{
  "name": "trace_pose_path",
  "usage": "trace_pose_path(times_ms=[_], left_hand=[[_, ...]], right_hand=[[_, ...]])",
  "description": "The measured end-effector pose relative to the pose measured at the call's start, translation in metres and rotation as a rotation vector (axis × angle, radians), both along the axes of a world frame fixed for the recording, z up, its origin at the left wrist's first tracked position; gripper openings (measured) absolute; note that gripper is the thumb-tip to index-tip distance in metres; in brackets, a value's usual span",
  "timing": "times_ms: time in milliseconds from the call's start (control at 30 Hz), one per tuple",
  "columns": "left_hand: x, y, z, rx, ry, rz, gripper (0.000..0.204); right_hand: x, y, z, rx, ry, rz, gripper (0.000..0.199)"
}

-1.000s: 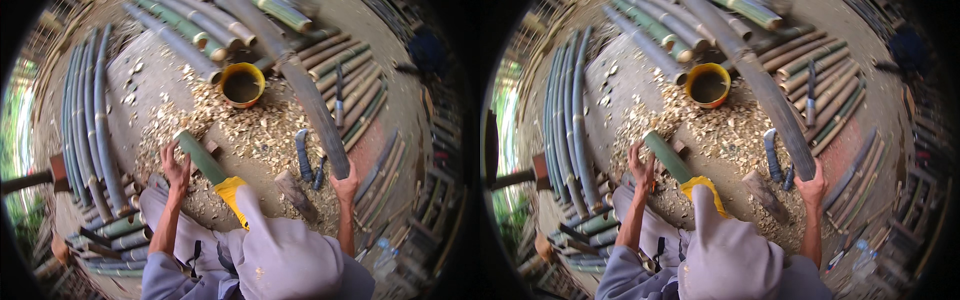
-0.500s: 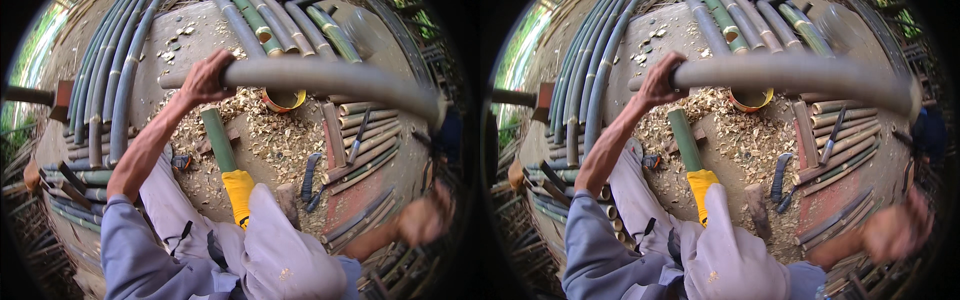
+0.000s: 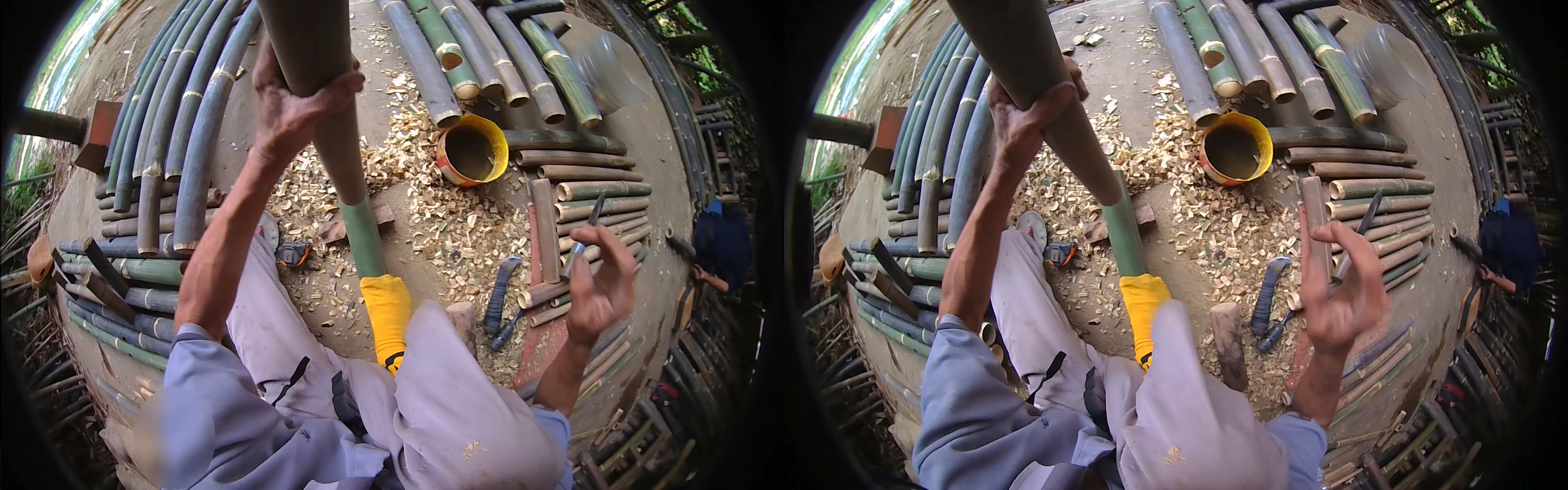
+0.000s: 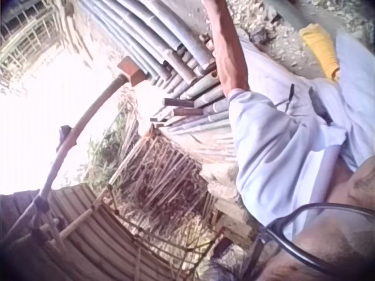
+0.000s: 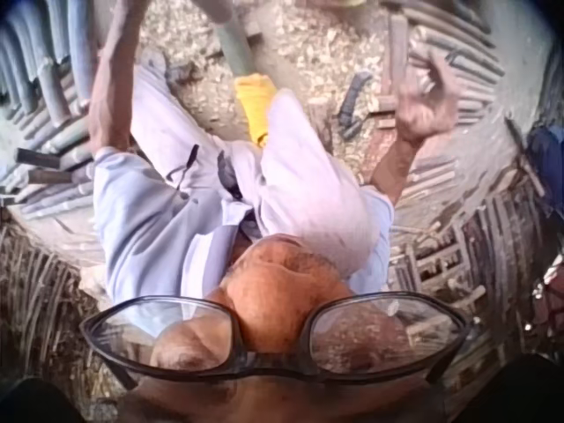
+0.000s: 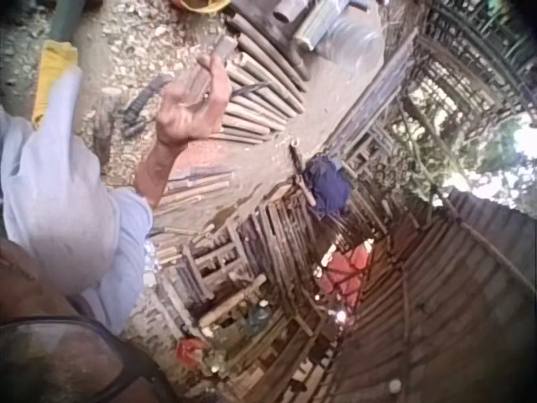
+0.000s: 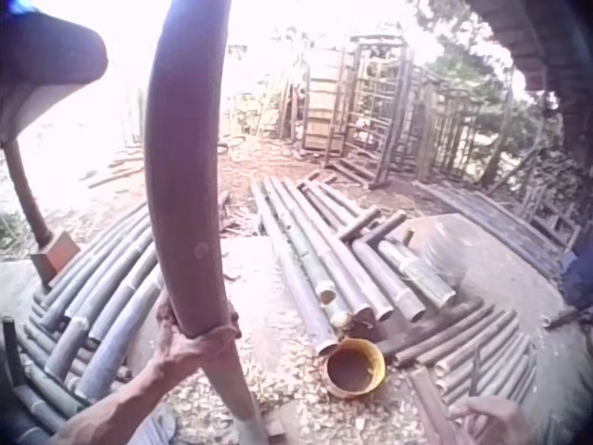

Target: The person carves a hole into a bamboo stalk using a knife and a wooden mallet, then smooths the edges of the hole with a smaller hand-held blade.

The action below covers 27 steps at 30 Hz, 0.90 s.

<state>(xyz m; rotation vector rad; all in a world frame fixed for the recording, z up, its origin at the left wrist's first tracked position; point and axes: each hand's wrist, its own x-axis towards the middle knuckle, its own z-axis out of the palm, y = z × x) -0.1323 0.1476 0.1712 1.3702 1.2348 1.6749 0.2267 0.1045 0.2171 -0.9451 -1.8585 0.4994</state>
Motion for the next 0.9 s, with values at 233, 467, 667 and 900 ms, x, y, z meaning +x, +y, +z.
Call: trace_pose_path(times_ms=[233,467,667,900], left_hand=[[0.009,-0.028,-0.010,-0.027,-0.181,-0.015,0.041],[0.022,-0.046,-0.012,0.047,-0.124,0.155,0.025],[0.027,-0.054,-0.015,0.027,-0.101,0.159,0.024],[0.011,-0.037,-0.026,-0.027,0.298,0.290,0.031]], right_hand=[[0.139,-0.005,-0.148,-0.534,-0.439,-0.578,0.030],[0.267,-0.014,-0.226,-0.481,-0.942,-0.906,0.061],[0.276,0.017,-0.272,-0.754,-0.661,-0.828,0.064],[0.314,0.047,-0.294,-0.795,-0.458,-1.133,0.031]])
